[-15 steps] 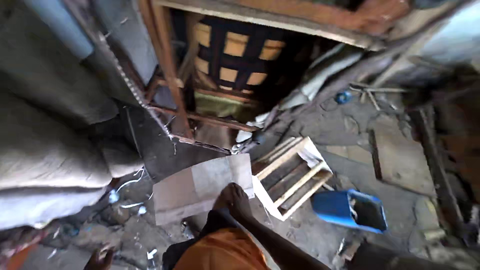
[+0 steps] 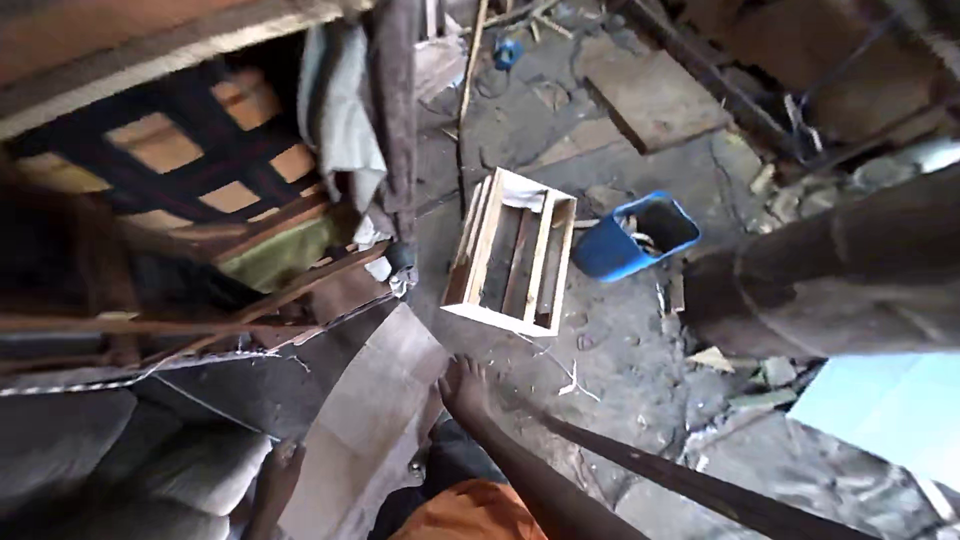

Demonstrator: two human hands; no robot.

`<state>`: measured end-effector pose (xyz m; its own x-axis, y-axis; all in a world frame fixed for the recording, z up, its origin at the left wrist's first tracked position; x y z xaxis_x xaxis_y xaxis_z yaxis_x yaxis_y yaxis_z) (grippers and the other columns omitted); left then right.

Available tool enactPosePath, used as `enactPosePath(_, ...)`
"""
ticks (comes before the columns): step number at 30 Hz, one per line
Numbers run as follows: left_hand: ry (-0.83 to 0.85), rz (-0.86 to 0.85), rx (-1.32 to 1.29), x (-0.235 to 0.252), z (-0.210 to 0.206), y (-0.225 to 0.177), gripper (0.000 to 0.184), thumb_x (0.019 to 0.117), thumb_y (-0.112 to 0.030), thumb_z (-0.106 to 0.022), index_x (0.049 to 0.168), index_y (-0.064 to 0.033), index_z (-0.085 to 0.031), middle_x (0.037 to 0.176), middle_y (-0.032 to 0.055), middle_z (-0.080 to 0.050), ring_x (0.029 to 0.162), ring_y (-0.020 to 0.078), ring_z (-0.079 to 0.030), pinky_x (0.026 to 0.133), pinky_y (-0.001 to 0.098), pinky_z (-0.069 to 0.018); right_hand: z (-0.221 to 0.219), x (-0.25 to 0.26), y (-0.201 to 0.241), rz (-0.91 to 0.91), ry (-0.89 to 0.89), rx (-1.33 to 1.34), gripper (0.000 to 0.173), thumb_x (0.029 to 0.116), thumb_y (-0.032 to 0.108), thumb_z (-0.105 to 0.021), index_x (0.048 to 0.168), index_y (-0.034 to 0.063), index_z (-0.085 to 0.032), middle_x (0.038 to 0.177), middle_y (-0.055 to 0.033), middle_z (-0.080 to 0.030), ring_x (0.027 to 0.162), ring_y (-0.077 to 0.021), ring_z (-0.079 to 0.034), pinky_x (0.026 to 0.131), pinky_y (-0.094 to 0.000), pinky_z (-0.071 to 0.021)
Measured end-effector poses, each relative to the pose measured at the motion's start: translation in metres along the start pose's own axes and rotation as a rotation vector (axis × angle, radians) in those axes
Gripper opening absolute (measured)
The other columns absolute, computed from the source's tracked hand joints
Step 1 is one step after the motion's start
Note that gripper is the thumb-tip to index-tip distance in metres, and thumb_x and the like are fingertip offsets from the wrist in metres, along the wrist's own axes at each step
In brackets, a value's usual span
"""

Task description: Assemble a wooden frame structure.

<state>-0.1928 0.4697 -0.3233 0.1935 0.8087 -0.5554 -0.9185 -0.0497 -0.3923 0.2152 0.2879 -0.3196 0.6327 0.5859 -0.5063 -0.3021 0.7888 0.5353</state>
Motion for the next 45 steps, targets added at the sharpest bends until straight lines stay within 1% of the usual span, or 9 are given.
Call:
enactPosePath(5, 0.223, 0.103, 0.180, 0.019, -0.030, 0.006, 0.068, 0.1025, -0.056, -0.053, 0.149, -0.0056, -0.052, 0.150, 0.0232, -0.052, 0.141, 0.0376, -0.048, 0.118, 0.0596, -0.0352, -0.015, 0.046, 0.002, -0.046, 0.127, 0.051, 0.064, 0.0867, 0.036, -0.079, 0.138, 0.0053, -0.056, 0.139, -0.0206, -0.054, 0.128, -0.0379, -0.055, 0.102, -0.0541, -0.0512)
enactPosePath(10, 0.287, 0.154, 0.069, 0.035, -0.038, 0.000, 0.072, 0.0992, -0.056, -0.059, 0.147, -0.0015, -0.053, 0.146, 0.0242, -0.055, 0.139, 0.0362, -0.051, 0.118, 0.0568, -0.0387, -0.030, 0.061, -0.021, -0.171, 0.278, 0.170, 0.078, 0.0860, 0.043, -0.079, 0.149, 0.0096, -0.048, 0.146, -0.0212, -0.052, 0.130, -0.0395, -0.054, 0.105, -0.0575, -0.0478)
enactPosePath(20, 0.372, 0.056, 0.195, 0.051, -0.039, -0.034, 0.067, 0.0969, -0.059, -0.061, 0.131, -0.0017, -0.065, 0.121, 0.0233, -0.069, 0.114, 0.0367, -0.066, 0.102, 0.0593, -0.0506, -0.030, 0.025, -0.073, -0.240, 0.194, 0.300, 0.076, 0.0926, 0.040, -0.073, 0.154, 0.0061, -0.042, 0.143, -0.0238, -0.054, 0.128, -0.0381, -0.058, 0.107, -0.0543, -0.0479)
enactPosePath(24, 0.376, -0.003, 0.233, 0.080, -0.032, -0.050, 0.069, 0.0990, -0.061, -0.056, 0.137, -0.0041, -0.062, 0.131, 0.0218, -0.066, 0.125, 0.0357, -0.062, 0.109, 0.0581, -0.0462, -0.030, 0.024, -0.070, -0.207, 0.094, 0.377, 0.068, 0.0925, 0.032, -0.075, 0.147, 0.0026, -0.048, 0.133, -0.0268, -0.060, 0.121, -0.0407, -0.062, 0.103, -0.0587, -0.0501)
enactPosePath(33, 0.287, -0.191, 0.061, 0.093, 0.009, -0.015, 0.066, 0.1002, -0.059, -0.056, 0.135, -0.0038, -0.064, 0.129, 0.0217, -0.067, 0.124, 0.0353, -0.063, 0.109, 0.0580, -0.0467, -0.037, 0.026, 0.011, -0.139, 0.050, 0.315, 0.059, 0.0936, 0.040, -0.071, 0.141, 0.0085, -0.055, 0.122, -0.0226, -0.067, 0.112, -0.0399, -0.067, 0.096, -0.0626, -0.0523)
enactPosePath(36, 0.251, -0.203, 0.070, 0.093, 0.030, 0.012, 0.064, 0.1045, -0.053, -0.051, 0.142, -0.0022, -0.058, 0.137, 0.0232, -0.062, 0.132, 0.0362, -0.057, 0.114, 0.0572, -0.0421, -0.056, 0.017, 0.049, -0.101, -0.067, 0.355, 0.064, 0.0935, 0.040, -0.072, 0.147, 0.0112, -0.052, 0.134, -0.0225, -0.062, 0.121, -0.0402, -0.062, 0.100, -0.0624, -0.0510)
enactPosePath(39, 0.217, -0.254, 0.063, 0.116, 0.042, 0.007, 0.062, 0.1061, -0.051, -0.048, 0.141, -0.0006, -0.058, 0.138, 0.0242, -0.061, 0.133, 0.0364, -0.057, 0.114, 0.0571, -0.0418, -0.053, 0.028, 0.077, -0.051, -0.183, 0.365, 0.063, 0.0931, 0.039, -0.073, 0.144, 0.0071, -0.053, 0.138, -0.0223, -0.059, 0.123, -0.0394, -0.061, 0.101, -0.0606, -0.0512)
enactPosePath(43, 0.155, -0.296, 0.089, 0.121, 0.040, -0.021, 0.062, 0.1047, -0.050, -0.053, 0.135, 0.0034, -0.062, 0.134, 0.0268, -0.063, 0.130, 0.0393, -0.058, 0.112, 0.0584, -0.0423, -0.040, 0.024, 0.079, -0.152, -0.107, 0.311, 0.064, 0.0968, 0.032, -0.068, 0.149, 0.0031, -0.045, 0.142, -0.0258, -0.054, 0.123, -0.0422, -0.061, 0.100, -0.0615, -0.0514)
enactPosePath(45, 0.137, -0.297, 0.123, 0.120, 0.031, -0.041, 0.064, 0.1045, -0.051, -0.053, 0.135, 0.0055, -0.061, 0.132, 0.0294, -0.063, 0.129, 0.0416, -0.058, 0.112, 0.0586, -0.0423, -0.041, 0.001, 0.064, -0.187, -0.062, 0.345, 0.056, 0.0997, 0.034, -0.065, 0.145, 0.0040, -0.052, 0.136, -0.0251, -0.060, 0.120, -0.0413, -0.063, 0.099, -0.0611, -0.0510)
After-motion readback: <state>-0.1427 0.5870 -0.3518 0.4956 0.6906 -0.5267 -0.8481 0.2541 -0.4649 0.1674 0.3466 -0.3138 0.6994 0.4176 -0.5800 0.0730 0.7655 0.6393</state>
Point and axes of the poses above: each hand's wrist, its own x-axis towards the middle knuckle, its own z-axis out of the back of the hand, y = z × x, the point moved 10 cm from there along x, towards the middle knuckle
